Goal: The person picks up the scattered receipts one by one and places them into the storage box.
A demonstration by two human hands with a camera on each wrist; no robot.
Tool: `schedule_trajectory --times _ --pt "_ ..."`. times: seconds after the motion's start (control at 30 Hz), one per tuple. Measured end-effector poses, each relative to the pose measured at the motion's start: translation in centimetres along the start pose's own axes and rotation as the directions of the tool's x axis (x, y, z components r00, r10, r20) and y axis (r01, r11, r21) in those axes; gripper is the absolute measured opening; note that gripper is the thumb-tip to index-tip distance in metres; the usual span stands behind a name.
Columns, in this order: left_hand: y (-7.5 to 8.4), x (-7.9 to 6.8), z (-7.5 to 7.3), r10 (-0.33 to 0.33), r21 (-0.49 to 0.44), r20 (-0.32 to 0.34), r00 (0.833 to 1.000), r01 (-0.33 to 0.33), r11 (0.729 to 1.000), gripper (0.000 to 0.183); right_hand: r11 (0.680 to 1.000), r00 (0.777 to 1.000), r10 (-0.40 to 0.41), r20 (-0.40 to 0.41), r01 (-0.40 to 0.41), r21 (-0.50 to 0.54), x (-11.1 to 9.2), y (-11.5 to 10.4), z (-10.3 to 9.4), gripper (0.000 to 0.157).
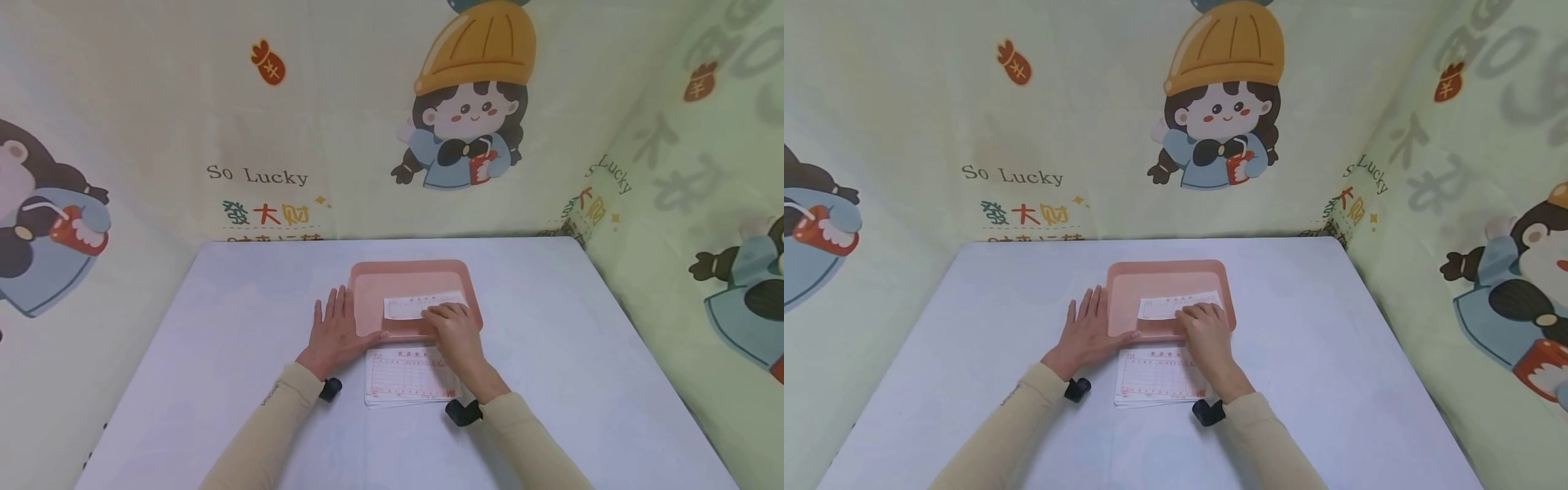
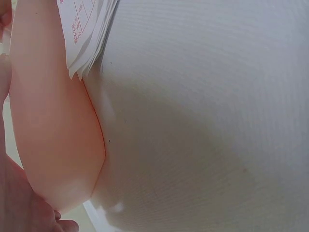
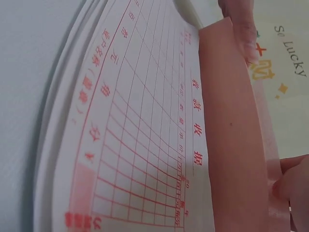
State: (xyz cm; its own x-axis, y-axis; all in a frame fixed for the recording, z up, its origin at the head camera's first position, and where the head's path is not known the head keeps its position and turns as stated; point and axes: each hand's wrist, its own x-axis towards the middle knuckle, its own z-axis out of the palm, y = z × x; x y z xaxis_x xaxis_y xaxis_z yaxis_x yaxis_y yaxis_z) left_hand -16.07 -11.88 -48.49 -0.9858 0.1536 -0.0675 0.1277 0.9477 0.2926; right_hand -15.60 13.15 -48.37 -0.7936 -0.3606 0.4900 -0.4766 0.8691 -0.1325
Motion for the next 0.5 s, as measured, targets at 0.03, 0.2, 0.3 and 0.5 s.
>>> schedule_trajectory --times 0.03,0.2,0.3,0.5 --pt "0.0 0.0 0.0 0.000 -0.001 0.003 1.000 0.000 1.000 0.122 1.000 1.000 0.005 0.018 -0.005 0.000 0.0 0.0 0.1 0.034" --pt "0.1 -0.2 -0.1 0.002 -0.002 0.003 1.000 -0.002 1.000 0.122 0.998 0.997 0.027 0.076 -0.031 0.047 0.4 0.2 0.8 0.030" --pt "0.1 -0.2 0.0 -0.002 0.011 0.008 1.000 0.002 1.000 0.122 0.995 0.993 0.050 0.107 -0.059 0.078 0.7 0.3 1.2 0.027" --pt "0.2 -0.3 -0.1 0.000 0.015 0.000 1.000 0.000 1.000 0.121 0.976 0.973 0.119 0.200 -0.151 0.155 1.0 0.4 1.5 0.021"
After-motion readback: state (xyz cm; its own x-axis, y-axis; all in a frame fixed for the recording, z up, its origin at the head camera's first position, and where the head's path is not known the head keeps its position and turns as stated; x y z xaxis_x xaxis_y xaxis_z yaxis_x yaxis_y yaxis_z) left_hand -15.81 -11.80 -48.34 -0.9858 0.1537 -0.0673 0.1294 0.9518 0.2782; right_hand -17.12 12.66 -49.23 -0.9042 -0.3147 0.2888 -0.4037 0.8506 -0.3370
